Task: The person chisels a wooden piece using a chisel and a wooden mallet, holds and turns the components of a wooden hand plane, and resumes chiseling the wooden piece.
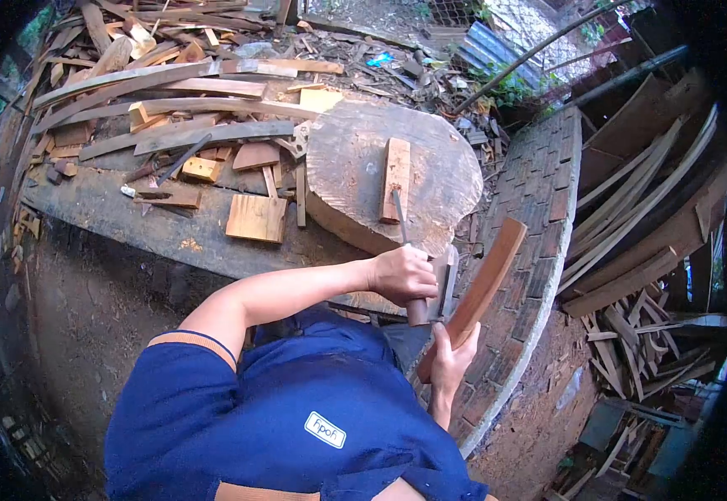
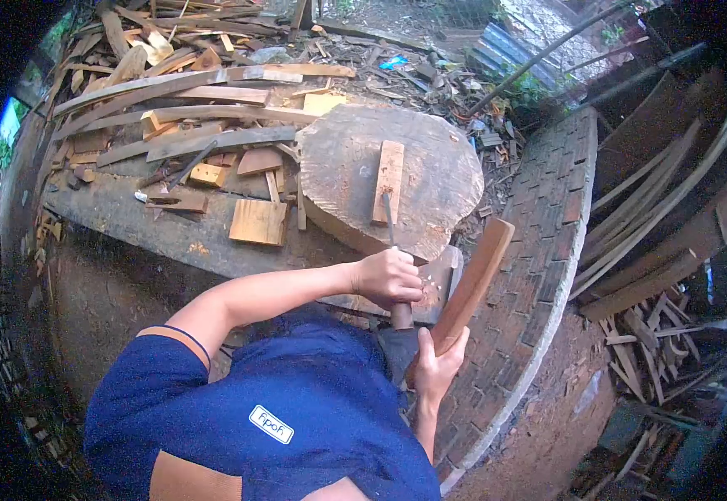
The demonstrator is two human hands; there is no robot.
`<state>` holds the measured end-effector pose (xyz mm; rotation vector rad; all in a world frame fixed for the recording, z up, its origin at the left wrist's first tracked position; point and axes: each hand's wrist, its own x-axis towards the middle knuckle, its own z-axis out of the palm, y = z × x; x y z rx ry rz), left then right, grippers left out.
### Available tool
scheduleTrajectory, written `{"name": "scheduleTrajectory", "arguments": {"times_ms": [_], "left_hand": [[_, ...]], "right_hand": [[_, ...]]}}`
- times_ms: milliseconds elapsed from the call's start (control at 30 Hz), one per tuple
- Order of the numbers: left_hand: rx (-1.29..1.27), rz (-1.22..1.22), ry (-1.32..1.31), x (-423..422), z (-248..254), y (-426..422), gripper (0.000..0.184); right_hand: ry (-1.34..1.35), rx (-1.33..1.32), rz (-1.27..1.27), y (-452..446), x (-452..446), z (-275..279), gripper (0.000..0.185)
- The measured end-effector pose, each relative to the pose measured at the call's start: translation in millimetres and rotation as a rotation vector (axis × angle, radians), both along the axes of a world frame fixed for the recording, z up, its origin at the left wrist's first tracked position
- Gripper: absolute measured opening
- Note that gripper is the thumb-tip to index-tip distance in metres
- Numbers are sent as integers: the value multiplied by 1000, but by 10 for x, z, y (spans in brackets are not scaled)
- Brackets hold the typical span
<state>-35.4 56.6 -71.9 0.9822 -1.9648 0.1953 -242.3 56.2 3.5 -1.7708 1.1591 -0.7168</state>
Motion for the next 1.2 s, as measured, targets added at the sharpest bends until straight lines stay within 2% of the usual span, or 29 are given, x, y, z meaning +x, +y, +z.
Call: {"name": "scheduleTrajectory", "arguments": {"times_ms": [33,67,133,167,200,233,267,300,400,467,533,600,633,700,867,900,1067,1167,1200], "left_hand": [[-14,33,45,28,106,3,19],[-27,73,85,75,218,4,19],[-92,226,349,165,471,-120,18],[-61,252,556,259,588,-185,17],[82,255,661,394,776,-175,15],[105,177,828,546,809,-286,13],[147,258,934,662,987,-323,14],[176,358,863,818,1129,-347,12],[337,551,828,1207,958,-445,28],[461,764,683,1343,799,-447,34],[683,900,437,1409,574,-429,54],[875,1060,298,1325,334,-396,70],[893,1034,297,1274,251,-374,70],[963,1027,323,1167,101,-348,81],[1040,1030,317,1044,71,-422,81],[1050,1021,311,1057,88,-438,80],[1018,1016,346,1099,13,-460,70],[1146,976,265,1106,117,-510,65],[1134,974,273,1088,80,-524,65]], "right_hand": [[-10,155,-54,59,51,138,38],[-20,161,-48,57,20,98,38],[-55,181,-62,53,-19,20,38],[-40,195,-99,79,-5,47,37],[-52,201,-87,86,6,29,37],[-46,199,-99,90,-18,13,37],[-37,196,-112,104,-37,0,36],[-43,197,-106,119,-41,-16,36],[-29,230,-101,120,-66,-63,35],[-13,223,-101,127,-55,-59,35],[16,220,-114,128,-55,-21,34],[82,210,-90,97,-33,20,34],[116,135,-81,65,-37,-16,33],[123,167,-127,75,7,72,33],[127,59,-163,113,-139,-130,30],[122,201,-224,172,-43,56,34],[120,262,-211,205,-35,-19,36],[176,244,-201,179,-16,-150,40],[161,366,-210,163,7,-162,43]]}}
